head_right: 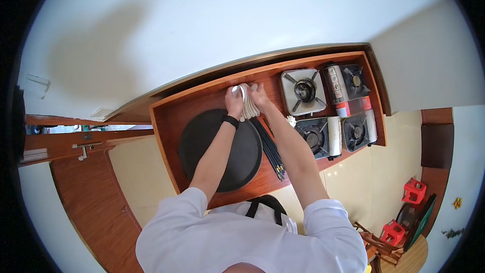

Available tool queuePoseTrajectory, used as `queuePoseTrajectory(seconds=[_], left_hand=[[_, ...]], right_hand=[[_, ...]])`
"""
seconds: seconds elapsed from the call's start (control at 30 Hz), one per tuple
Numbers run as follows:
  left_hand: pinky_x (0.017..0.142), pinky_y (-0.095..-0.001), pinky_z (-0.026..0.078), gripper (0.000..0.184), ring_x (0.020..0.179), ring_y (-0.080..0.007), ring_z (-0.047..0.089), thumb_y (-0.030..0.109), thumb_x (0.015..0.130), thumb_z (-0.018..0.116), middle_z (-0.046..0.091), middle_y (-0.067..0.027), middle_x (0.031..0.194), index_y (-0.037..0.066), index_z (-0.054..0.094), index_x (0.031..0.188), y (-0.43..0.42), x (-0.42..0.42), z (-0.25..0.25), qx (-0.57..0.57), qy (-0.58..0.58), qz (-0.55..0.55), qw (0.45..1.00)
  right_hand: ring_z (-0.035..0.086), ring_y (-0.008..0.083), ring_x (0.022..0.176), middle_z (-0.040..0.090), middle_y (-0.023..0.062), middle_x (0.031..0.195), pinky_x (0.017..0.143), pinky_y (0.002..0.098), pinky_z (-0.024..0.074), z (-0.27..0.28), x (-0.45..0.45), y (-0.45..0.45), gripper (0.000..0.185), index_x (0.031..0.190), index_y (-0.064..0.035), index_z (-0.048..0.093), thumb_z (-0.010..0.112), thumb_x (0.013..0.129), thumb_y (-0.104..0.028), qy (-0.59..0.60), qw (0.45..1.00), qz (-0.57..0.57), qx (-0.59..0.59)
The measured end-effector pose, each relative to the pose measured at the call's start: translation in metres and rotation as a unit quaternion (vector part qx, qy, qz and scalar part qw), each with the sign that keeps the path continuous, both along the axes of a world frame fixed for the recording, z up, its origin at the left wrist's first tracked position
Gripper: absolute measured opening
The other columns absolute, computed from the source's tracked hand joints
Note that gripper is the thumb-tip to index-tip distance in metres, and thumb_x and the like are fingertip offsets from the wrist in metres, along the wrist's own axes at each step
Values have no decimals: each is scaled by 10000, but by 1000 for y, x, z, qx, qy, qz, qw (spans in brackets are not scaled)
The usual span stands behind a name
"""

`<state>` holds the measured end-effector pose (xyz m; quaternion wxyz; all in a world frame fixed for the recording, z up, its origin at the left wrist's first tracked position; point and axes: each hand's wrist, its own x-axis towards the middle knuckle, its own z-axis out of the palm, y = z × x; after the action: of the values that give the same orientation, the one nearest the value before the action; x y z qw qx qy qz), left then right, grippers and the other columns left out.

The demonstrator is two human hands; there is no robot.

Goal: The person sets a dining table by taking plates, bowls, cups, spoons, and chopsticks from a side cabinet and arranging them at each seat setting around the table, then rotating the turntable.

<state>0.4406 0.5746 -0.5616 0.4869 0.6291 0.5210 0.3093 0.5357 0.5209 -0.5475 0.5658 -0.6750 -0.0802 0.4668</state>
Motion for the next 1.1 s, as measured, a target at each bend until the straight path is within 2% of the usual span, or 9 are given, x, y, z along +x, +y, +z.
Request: queuePoseTrajectory(seconds=[0.07, 0.13, 0.17, 0.3, 0.37, 0.57, 0.63, 0.83, 1.1], left_hand=[[782, -365, 495, 228, 896, -232, 629, 89, 861, 565, 641, -135, 986, 13, 563, 1076, 3, 5, -5, -42, -79, -8, 996], [784, -360, 503, 195, 894, -238, 616, 55, 849, 551, 624, -95, 971, 31, 563, 1043, 3, 2, 17, -342, -361, 34, 867], [786, -335, 510, 191, 892, -194, 602, 93, 872, 543, 597, -55, 996, 62, 544, 1061, 5, -10, 39, -384, -441, -38, 811], [859, -379, 496, 288, 983, -228, 583, 240, 945, 483, 587, -65, 1064, 124, 502, 1207, -3, -36, 54, -464, -547, -28, 696], [921, -381, 456, 303, 1041, -214, 554, 247, 968, 443, 577, -64, 1109, 140, 472, 1250, -13, -58, 73, -448, -538, -47, 713], [908, -369, 461, 294, 1034, -205, 546, 184, 950, 482, 556, -60, 1108, 135, 474, 1239, -13, -105, 75, -419, -499, -68, 756], [888, -348, 468, 276, 1003, -190, 545, 155, 942, 498, 553, -53, 1074, 117, 483, 1215, -10, -110, 49, -354, -458, -51, 814], [837, -311, 477, 297, 956, -159, 529, 145, 932, 527, 526, -48, 1045, 99, 445, 1213, -8, -118, 43, -331, -426, -17, 842], [814, -290, 481, 270, 936, -158, 533, 165, 960, 444, 526, -40, 1029, 142, 451, 1230, -21, -129, 53, -308, -417, -17, 855]], right_hand=[[507, 233, 1056, 495, 183, 1146, 880, 332, 445, 8, -6, 1, 584, 1321, 13, 197, 541, 905, -211, -29, 1000, 10, 4], [500, 258, 1083, 490, 217, 1161, 910, 337, 431, 21, -14, 0, 668, 1356, 35, 137, 549, 895, -217, -56, 998, 22, 8], [504, 253, 1072, 493, 213, 1159, 895, 344, 439, 41, -21, -2, 630, 1344, 4, 166, 547, 898, -228, -94, 995, 45, 1], [569, 335, 1022, 555, 254, 1079, 858, 395, 452, 74, -60, -10, 554, 1312, -29, 220, 531, 900, -230, -244, 967, 71, -14], [582, 430, 975, 590, 284, 989, 851, 438, 446, 97, -85, -18, 495, 1279, -14, 296, 523, 887, -214, -294, 954, 52, -35], [561, 439, 998, 570, 300, 1049, 853, 446, 439, 99, -120, -35, 408, 1200, 10, 422, 525, 885, -228, -304, 950, 70, 17], [567, 419, 1003, 572, 293, 1041, 856, 434, 441, 83, -133, -26, 423, 1206, 11, 419, 528, 891, -251, -335, 940, 60, -2], [525, 432, 1058, 481, 316, 1179, 875, 448, 431, 67, -161, -26, 513, 1242, 20, 391, 532, 900, -335, -401, 915, 46, 7], [554, 432, 929, 457, 201, 1130, 786, 489, 475, 86, -165, -42, 370, 1241, -150, 451, 510, 909, -300, -445, 872, 203, 31]])
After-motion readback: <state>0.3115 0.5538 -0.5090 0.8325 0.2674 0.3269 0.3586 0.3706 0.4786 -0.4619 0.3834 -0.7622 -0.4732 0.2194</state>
